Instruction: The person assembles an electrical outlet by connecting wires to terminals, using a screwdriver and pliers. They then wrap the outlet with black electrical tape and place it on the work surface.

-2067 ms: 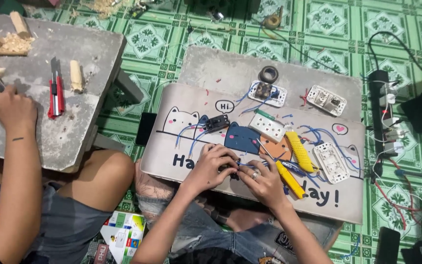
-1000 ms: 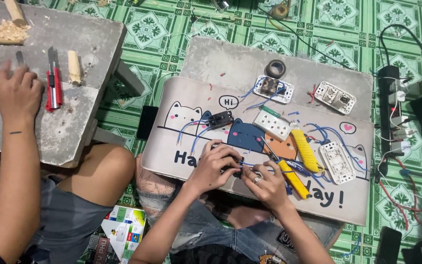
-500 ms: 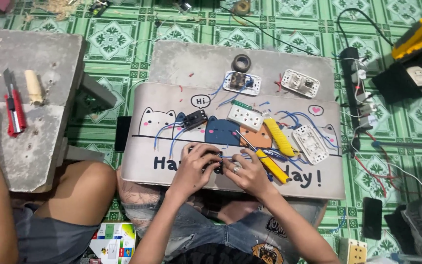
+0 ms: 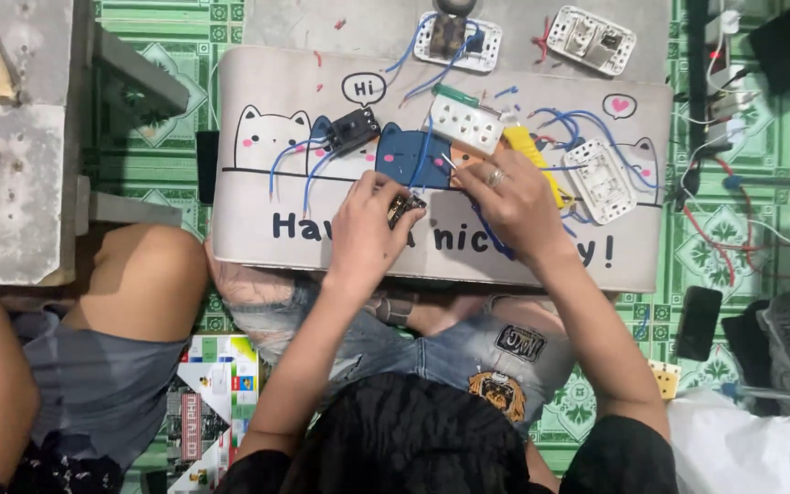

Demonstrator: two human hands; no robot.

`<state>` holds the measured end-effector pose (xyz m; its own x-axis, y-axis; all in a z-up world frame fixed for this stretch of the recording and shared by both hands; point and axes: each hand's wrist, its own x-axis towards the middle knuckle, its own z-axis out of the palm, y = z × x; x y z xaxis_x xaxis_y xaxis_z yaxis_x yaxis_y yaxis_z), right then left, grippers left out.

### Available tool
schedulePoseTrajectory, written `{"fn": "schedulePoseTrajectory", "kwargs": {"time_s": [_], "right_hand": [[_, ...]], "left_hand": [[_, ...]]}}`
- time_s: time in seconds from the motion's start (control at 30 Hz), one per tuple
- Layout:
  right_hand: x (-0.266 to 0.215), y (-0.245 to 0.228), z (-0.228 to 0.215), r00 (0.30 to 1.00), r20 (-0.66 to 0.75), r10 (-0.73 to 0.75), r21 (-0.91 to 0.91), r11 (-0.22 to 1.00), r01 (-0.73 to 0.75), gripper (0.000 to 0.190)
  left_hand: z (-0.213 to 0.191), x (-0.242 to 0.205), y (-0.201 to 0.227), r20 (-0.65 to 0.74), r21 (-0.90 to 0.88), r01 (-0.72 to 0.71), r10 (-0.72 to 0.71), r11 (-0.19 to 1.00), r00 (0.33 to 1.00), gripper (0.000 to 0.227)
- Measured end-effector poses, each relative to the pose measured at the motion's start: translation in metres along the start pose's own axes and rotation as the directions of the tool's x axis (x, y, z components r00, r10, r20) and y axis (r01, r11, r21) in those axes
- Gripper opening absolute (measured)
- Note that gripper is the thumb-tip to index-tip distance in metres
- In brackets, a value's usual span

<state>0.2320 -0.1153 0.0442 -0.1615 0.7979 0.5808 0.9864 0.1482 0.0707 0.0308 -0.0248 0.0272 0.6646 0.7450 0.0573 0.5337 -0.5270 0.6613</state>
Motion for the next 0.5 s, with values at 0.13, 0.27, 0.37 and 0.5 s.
{"fn": "schedulePoseTrajectory", "kwargs": {"time_s": [0.13, 0.27, 0.37, 0.5], "right_hand": [[0.000, -0.001, 0.000, 1.000, 0.027, -0.002, -0.009, 1.000, 0.003, 0.013], [-0.005, -0.015, -0.013, 0.996, 0.087, 0.018, -0.017, 1.000, -0.017, 0.015], [-0.005, -0.023, -0.029, 0.997, 0.052, 0.058, 0.094, 0.994, -0.062, 0.011], [-0.003, -0.032, -0.051, 0.986, -0.063, 0.157, 0.290, 0.948, -0.132, 0.010]], "left_hand": [[-0.020, 0.010, 0.009, 0.180, 0.114, 0.011, -0.032, 0.993, 0.983, 0.061], [-0.020, 0.008, 0.008, 0.179, 0.106, -0.049, 0.029, 0.993, 0.983, 0.064], [-0.032, 0.004, 0.006, 0.083, -0.161, -0.147, 0.162, 0.976, 0.983, 0.059], [-0.026, -0.008, -0.007, -0.202, -0.363, -0.358, 0.302, 0.860, 0.932, 0.054]]}}
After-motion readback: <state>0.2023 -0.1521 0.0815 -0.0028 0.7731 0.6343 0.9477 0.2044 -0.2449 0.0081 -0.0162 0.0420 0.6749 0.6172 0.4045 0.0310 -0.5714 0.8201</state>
